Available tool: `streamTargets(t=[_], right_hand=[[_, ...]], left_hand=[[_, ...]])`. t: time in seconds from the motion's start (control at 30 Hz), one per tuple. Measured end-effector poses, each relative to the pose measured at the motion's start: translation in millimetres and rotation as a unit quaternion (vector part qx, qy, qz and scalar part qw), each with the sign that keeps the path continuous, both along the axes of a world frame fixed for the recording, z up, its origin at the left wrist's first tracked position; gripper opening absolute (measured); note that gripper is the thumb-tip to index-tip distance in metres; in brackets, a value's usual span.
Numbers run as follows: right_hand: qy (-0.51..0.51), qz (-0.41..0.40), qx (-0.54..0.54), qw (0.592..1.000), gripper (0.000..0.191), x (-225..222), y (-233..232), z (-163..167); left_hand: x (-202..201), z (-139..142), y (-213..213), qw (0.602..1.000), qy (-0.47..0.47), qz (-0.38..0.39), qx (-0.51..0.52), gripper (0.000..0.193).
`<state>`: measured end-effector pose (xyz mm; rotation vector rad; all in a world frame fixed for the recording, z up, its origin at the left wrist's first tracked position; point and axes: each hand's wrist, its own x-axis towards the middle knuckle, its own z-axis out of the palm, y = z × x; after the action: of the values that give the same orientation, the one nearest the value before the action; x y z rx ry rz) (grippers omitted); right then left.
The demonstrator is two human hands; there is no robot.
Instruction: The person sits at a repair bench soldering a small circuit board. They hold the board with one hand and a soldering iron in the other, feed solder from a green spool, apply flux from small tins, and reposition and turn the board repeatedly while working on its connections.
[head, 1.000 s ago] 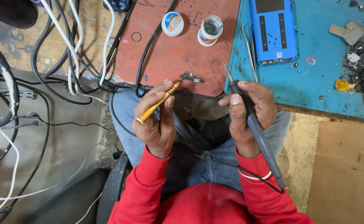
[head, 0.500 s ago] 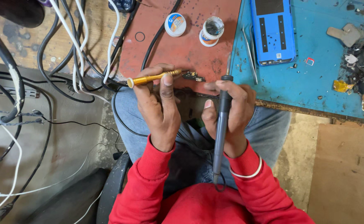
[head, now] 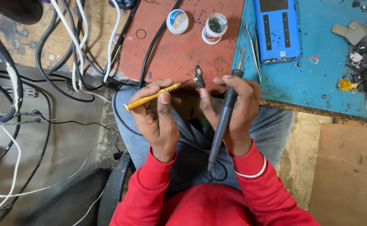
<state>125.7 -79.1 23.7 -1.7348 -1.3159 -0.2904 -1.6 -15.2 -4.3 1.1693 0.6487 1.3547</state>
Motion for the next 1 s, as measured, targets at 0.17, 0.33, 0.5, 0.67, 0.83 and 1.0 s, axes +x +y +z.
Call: streamTargets(t=[0.17,0.33,0.5,0.67,0.83,1.0], right_hand=[[-0.027,0.000,-0.004,1.000,0.062,-2,5,-1],[0.046,-0.022,0.006,0.999,0.052,9,0,-15],[0.194,0.038,0.091,0.976,0.048,12,-6,-32],[0.273,0.081,0.090,0.954,0.031,12,-17,-25],[0.199,0.062,0.035,0.977,0.030,15,-17,-13],[0.230,0.073,0.060,0.969,0.030,16,-7,-17]], left_hand=[[-3,-6,19,0.995,0.029,0.018,0.091,0.019],[-1,-5,22,0.987,0.079,0.009,0.138,0.021],[2,-2,19,0.982,0.105,0.014,0.154,0.022],[4,1,23,0.972,0.133,0.027,0.194,0.023],[3,5,21,0.962,0.168,0.034,0.214,0.023],[4,7,23,0.956,0.176,0.044,0.229,0.024]])
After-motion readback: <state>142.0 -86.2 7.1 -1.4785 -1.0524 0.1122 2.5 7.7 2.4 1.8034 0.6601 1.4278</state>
